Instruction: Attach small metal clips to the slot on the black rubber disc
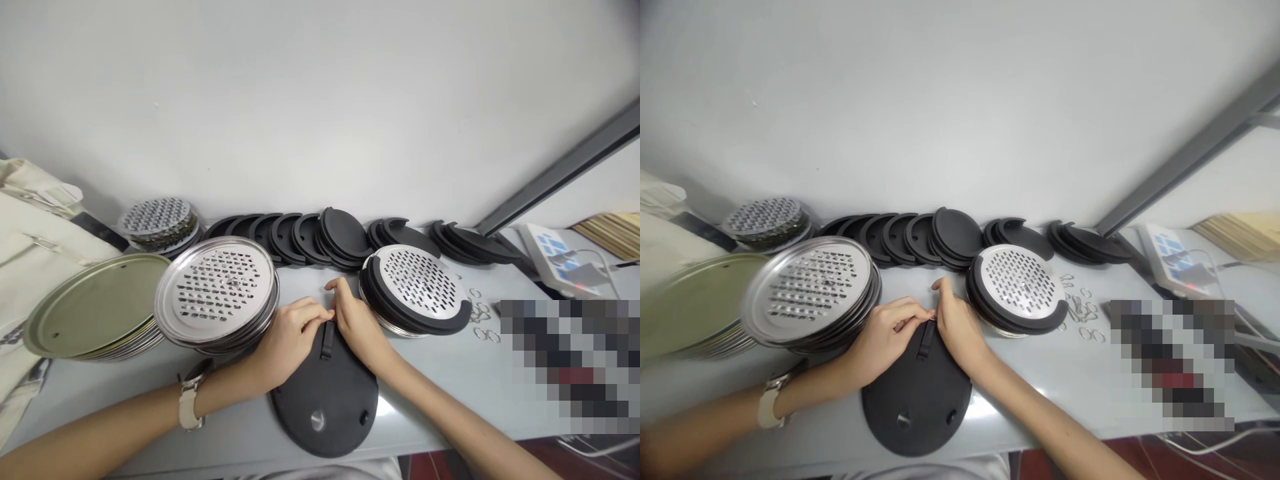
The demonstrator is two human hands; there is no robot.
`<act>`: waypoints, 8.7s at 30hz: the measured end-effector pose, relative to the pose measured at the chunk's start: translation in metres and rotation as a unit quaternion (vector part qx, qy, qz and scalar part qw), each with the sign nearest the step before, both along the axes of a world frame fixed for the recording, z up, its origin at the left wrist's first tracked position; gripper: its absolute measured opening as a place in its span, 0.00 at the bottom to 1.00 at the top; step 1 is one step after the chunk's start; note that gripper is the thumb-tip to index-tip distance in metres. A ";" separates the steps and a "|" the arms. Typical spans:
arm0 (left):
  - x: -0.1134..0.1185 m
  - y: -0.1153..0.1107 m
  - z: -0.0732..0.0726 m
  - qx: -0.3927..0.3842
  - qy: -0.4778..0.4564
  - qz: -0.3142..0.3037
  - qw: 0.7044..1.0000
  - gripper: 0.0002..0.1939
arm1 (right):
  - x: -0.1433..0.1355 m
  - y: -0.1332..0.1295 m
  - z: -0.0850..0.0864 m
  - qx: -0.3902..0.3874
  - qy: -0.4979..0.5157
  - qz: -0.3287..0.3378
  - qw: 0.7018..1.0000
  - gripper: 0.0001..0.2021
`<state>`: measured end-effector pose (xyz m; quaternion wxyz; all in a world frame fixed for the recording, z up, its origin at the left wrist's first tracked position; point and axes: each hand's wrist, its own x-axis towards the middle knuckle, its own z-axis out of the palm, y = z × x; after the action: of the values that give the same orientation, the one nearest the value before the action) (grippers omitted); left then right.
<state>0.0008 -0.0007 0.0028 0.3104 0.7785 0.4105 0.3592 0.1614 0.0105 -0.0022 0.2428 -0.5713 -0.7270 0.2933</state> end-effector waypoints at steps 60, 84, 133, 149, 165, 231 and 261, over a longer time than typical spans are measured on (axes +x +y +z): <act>0.001 -0.002 -0.001 0.011 0.028 -0.010 1.000 0.09 | 0.023 -0.057 -0.001 0.115 0.087 0.017 0.989 0.10; 0.002 -0.003 0.007 -0.011 0.051 -0.015 0.999 0.08 | 0.024 -0.055 -0.002 0.106 0.094 0.000 0.990 0.10; 0.004 -0.007 0.010 -0.002 0.063 -0.012 0.998 0.06 | 0.021 -0.055 -0.001 0.128 0.084 -0.045 0.987 0.06; 0.001 -0.005 0.005 -0.004 0.055 -0.016 0.998 0.08 | 0.022 -0.056 -0.001 0.122 0.058 -0.018 0.991 0.13; 0.001 -0.004 0.001 0.009 0.034 -0.027 0.999 0.09 | 0.025 -0.059 -0.005 0.201 0.028 0.022 0.979 0.14; 0.002 -0.002 0.006 0.058 0.039 -0.016 0.997 0.09 | 0.020 -0.080 -0.004 0.168 -0.014 0.045 0.985 0.25; 0.004 -0.004 0.005 0.046 0.066 0.026 0.996 0.08 | 0.019 -0.080 -0.003 0.198 -0.038 0.037 0.979 0.26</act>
<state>0.0045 -0.0042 0.0073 0.2366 0.8032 0.4331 0.3336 0.1802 -0.0691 -0.0051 0.3119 -0.4955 -0.8001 0.1301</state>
